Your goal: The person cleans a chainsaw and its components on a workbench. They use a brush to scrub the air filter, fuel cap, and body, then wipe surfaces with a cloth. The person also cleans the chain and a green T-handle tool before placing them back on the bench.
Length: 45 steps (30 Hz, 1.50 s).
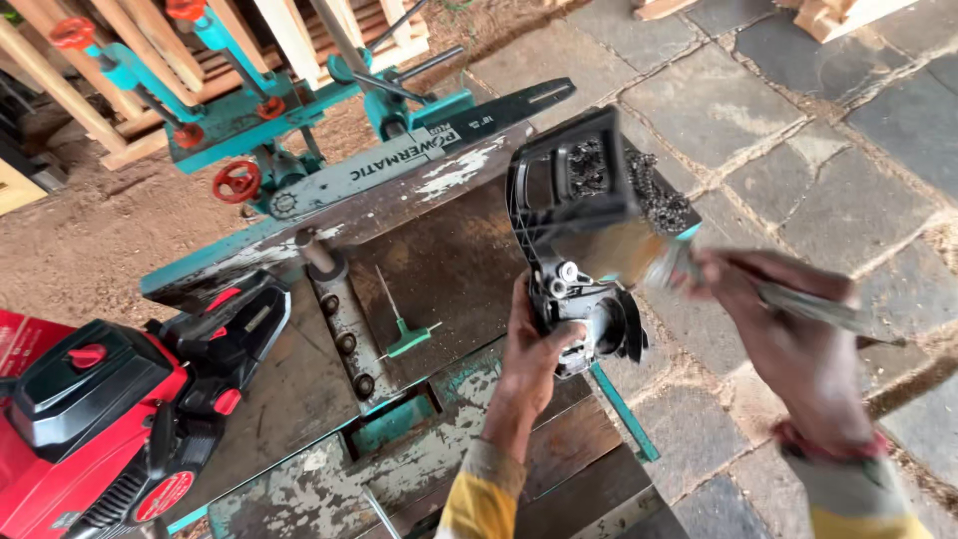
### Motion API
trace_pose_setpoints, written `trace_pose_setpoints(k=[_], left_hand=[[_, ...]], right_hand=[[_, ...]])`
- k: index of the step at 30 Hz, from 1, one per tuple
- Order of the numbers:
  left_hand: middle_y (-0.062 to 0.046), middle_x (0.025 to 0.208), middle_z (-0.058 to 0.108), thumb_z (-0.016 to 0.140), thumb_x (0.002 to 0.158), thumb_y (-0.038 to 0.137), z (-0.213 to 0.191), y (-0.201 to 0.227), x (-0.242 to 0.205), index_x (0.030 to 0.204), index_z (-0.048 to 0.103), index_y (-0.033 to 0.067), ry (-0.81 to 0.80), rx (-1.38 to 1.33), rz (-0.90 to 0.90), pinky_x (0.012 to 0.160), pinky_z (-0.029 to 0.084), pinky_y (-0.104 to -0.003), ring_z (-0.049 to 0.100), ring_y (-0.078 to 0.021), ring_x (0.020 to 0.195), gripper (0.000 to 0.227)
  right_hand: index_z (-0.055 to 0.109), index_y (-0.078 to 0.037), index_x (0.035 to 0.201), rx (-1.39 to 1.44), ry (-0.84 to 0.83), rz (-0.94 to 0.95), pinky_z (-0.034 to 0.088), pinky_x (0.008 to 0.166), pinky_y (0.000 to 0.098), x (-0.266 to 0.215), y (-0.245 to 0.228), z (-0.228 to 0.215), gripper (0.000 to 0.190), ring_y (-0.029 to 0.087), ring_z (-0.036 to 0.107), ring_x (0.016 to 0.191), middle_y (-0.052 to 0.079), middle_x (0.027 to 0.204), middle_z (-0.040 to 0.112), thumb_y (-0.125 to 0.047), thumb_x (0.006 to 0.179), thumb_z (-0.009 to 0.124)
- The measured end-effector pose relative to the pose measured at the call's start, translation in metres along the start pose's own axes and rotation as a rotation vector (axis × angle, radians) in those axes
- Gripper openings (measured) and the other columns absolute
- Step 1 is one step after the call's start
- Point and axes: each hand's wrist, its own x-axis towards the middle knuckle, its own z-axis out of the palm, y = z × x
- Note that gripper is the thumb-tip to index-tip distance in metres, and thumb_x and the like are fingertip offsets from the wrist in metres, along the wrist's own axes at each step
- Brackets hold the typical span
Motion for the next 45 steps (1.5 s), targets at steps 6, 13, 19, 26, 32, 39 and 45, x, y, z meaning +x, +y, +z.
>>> trace_pose_setpoints(k=[6, 13, 19, 26, 32, 39, 45], left_hand=[[-0.014, 0.124, 0.058, 0.071, 0.07, 0.01, -0.016, -0.027, 0.007, 0.143, 0.047, 0.0025, 0.001, -0.476, -0.094, 0.082, 0.061, -0.045, 0.063, -0.0266, 0.101, 0.077], [0.003, 0.109, 0.061, 0.068, 0.082, 0.061, -0.006, -0.022, 0.016, 0.114, 0.056, 0.0299, 0.462, -0.258, -0.276, 0.079, 0.055, -0.05, 0.063, -0.0204, 0.102, 0.046], [-0.006, 0.102, 0.069, 0.075, 0.091, 0.054, 0.008, 0.0, 0.017, 0.097, 0.062, 0.0125, -0.106, -0.49, 0.207, 0.102, 0.057, -0.051, 0.068, -0.0295, 0.106, 0.044], [-0.01, 0.098, 0.07, 0.073, 0.092, 0.051, 0.005, 0.022, 0.016, 0.095, 0.06, 0.0094, -0.148, -0.435, 0.336, 0.107, 0.055, -0.051, 0.069, -0.0285, 0.105, 0.044], [-0.012, 0.096, 0.071, 0.075, 0.093, 0.047, 0.002, 0.024, 0.021, 0.095, 0.061, 0.0072, -0.103, -0.375, 0.383, 0.103, 0.058, -0.052, 0.07, -0.029, 0.099, 0.042], [-0.013, 0.098, 0.072, 0.074, 0.099, 0.042, 0.007, 0.028, 0.013, 0.095, 0.061, 0.0054, -0.12, -0.264, 0.452, 0.097, 0.059, -0.044, 0.071, -0.0264, 0.099, 0.039], [-0.012, 0.099, 0.072, 0.074, 0.099, 0.035, 0.005, 0.033, 0.006, 0.101, 0.066, 0.0021, -0.052, -0.179, 0.397, 0.09, 0.058, -0.043, 0.069, -0.0251, 0.095, 0.033]], right_hand=[[0.077, -0.001, 0.11, -0.029, -0.104, 0.001, 0.061, 0.061, 0.0277, -0.01, -0.006, -0.002, 0.024, 0.017, 0.077, 0.074, 0.011, 0.091, 0.08, -0.018, 0.095, 0.071], [0.082, -0.008, 0.099, -0.037, -0.187, 0.057, 0.053, 0.045, 0.0274, -0.036, 0.027, -0.005, 0.02, 0.016, 0.073, 0.057, 0.008, 0.088, 0.085, -0.017, 0.097, 0.065], [0.075, -0.001, 0.104, 0.068, -0.146, -0.167, 0.061, 0.054, 0.0262, -0.043, 0.014, -0.017, 0.014, 0.014, 0.081, 0.073, 0.014, 0.092, 0.08, -0.011, 0.097, 0.068], [0.074, -0.009, 0.102, 0.195, -0.12, -0.32, 0.063, 0.063, 0.0272, -0.033, 0.002, -0.036, 0.016, 0.015, 0.081, 0.083, 0.009, 0.096, 0.078, -0.007, 0.104, 0.058], [0.075, -0.003, 0.112, -0.157, 0.006, -0.101, 0.063, 0.066, 0.0297, -0.036, -0.012, -0.044, 0.021, 0.017, 0.077, 0.083, 0.011, 0.102, 0.078, -0.01, 0.093, 0.074], [0.08, -0.008, 0.099, -0.112, -0.289, -0.04, 0.064, 0.069, 0.0298, -0.029, -0.007, -0.032, 0.017, 0.014, 0.08, 0.077, 0.004, 0.095, 0.083, -0.014, 0.083, 0.076], [0.077, -0.006, 0.106, -0.198, -0.192, -0.106, 0.06, 0.065, 0.0349, -0.043, -0.019, -0.023, 0.022, 0.021, 0.075, 0.072, 0.007, 0.09, 0.079, -0.016, 0.087, 0.076]])
